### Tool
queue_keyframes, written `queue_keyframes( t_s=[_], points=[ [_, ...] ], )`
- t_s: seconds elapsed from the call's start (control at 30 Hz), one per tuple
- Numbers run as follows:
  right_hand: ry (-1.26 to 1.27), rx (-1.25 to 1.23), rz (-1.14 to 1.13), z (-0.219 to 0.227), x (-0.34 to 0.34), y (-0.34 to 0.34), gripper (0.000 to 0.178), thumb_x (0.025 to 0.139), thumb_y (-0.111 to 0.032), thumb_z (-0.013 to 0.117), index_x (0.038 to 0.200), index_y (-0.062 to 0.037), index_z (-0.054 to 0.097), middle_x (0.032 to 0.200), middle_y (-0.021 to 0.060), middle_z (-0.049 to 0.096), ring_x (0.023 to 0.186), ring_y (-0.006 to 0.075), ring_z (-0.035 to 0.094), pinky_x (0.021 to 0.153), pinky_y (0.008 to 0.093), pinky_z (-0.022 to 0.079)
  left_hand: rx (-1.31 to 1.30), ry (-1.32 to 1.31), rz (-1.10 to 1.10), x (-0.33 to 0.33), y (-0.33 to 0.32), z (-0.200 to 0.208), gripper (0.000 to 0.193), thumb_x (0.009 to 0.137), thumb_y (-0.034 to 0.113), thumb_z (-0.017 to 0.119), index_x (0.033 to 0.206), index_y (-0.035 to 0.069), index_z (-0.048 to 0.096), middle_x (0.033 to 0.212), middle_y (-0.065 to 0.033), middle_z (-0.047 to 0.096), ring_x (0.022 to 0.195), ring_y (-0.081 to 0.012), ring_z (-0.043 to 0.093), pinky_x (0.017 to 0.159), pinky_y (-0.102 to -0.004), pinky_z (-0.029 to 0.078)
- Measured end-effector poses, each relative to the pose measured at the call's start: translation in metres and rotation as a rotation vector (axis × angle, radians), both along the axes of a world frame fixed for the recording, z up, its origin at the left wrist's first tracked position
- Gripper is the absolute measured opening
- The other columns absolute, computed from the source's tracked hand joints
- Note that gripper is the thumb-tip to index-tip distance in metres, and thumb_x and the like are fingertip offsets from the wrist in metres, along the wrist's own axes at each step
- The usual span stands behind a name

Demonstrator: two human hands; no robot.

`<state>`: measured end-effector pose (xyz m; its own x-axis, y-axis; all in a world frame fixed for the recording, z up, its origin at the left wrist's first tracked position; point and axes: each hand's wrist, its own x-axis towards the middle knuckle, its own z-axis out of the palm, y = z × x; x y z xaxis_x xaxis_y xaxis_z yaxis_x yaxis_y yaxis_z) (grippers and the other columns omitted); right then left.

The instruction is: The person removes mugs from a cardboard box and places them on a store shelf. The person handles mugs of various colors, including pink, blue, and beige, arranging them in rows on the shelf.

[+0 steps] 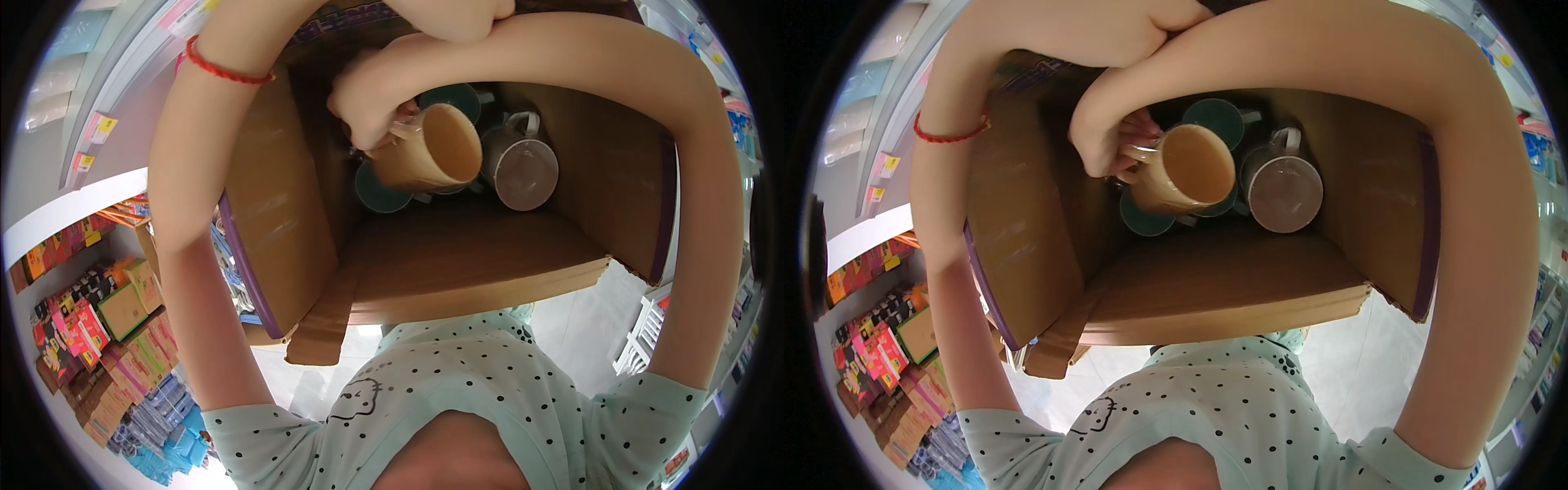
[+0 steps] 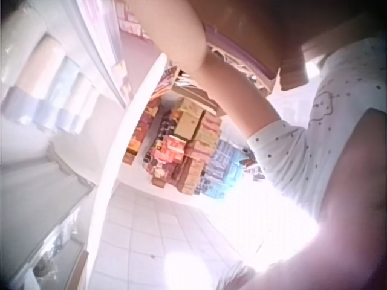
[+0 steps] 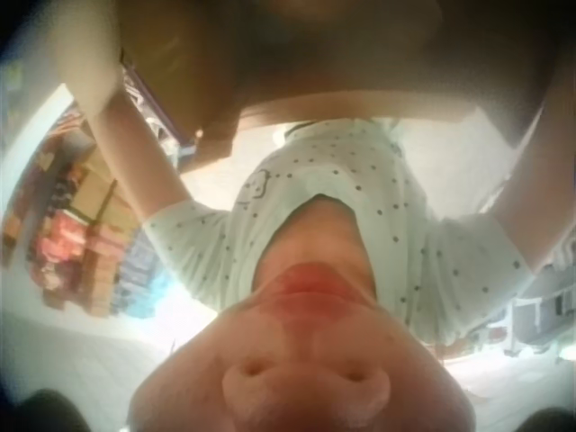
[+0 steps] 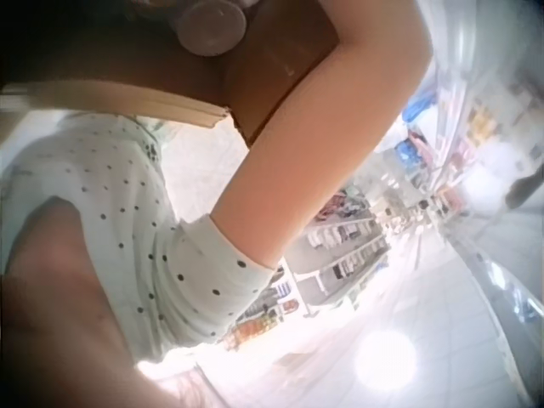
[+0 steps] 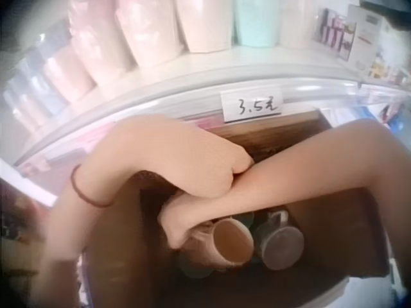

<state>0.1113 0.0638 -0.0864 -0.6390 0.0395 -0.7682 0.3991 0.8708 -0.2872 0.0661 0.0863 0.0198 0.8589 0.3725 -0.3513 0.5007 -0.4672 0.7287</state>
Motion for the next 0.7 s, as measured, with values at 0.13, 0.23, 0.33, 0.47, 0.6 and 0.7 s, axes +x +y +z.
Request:
queue_keyframes(
  t_s=[0.13,0.23,0.33,0.47,0.6,0.7],
  points=[
    [-0.105,0.048,0.115,-0.001,-0.008,0.000,0.021,0.061,-0.016,0.062,0.074,-0.0014,0.068,0.070,0.0111,0.066,0.064,0.0242,0.063,0.057,0.0370,0.050,-0.031,-0.016,0.033,-0.007,-0.003,0.002,0.031,0.081,0.014,0.050,0.106,0.000,0.064,0.086,-0.0160,0.066,0.081,-0.0245,0.063,0.074,-0.0340,0.049],
    [-0.186,0.089,0.192,-0.003,-0.009,-0.003,0.020,0.062,-0.017,0.061,0.074,-0.0032,0.068,0.071,0.0104,0.066,0.067,0.0245,0.062,0.057,0.0388,0.049,-0.036,-0.030,0.037,-0.008,-0.006,0.004,0.032,0.081,0.014,0.050,0.106,-0.001,0.064,0.087,-0.0160,0.066,0.081,-0.0246,0.063,0.074,-0.0339,0.049],
    [-0.225,0.036,0.200,-0.001,-0.003,0.000,0.019,0.062,-0.018,0.059,0.073,-0.0044,0.068,0.070,0.0100,0.065,0.069,0.0246,0.061,0.057,0.0397,0.048,-0.033,-0.045,0.023,-0.007,-0.006,0.007,0.032,0.081,0.014,0.050,0.106,-0.001,0.064,0.087,-0.0160,0.066,0.081,-0.0246,0.063,0.074,-0.0338,0.049],
    [-0.253,0.106,0.174,0.017,-0.001,-0.005,0.022,0.065,-0.019,0.059,0.075,-0.0040,0.071,0.079,0.0118,0.068,0.069,0.0215,0.062,0.065,0.0352,0.051,-0.043,-0.050,0.049,-0.014,-0.006,0.006,0.032,0.081,0.014,0.050,0.106,-0.001,0.064,0.088,-0.0161,0.066,0.081,-0.0247,0.063,0.074,-0.0336,0.049],
    [-0.071,0.263,0.128,0.010,0.000,-0.002,0.018,0.063,-0.017,0.063,0.075,-0.0051,0.070,0.078,0.0113,0.066,0.068,0.0238,0.059,0.061,0.0356,0.048,-0.061,-0.059,0.077,-0.019,-0.011,0.006,0.032,0.081,0.013,0.050,0.106,-0.001,0.063,0.088,-0.0161,0.066,0.081,-0.0248,0.063,0.075,-0.0335,0.048],
    [-0.014,0.348,0.094,-0.004,0.002,0.005,0.018,0.058,-0.008,0.067,0.076,-0.0070,0.070,0.080,0.0091,0.067,0.070,0.0239,0.060,0.060,0.0350,0.048,-0.067,-0.075,0.053,-0.015,-0.012,0.007,0.032,0.081,0.013,0.050,0.106,-0.001,0.063,0.089,-0.0161,0.066,0.082,-0.0249,0.062,0.075,-0.0334,0.048]
  ],
)
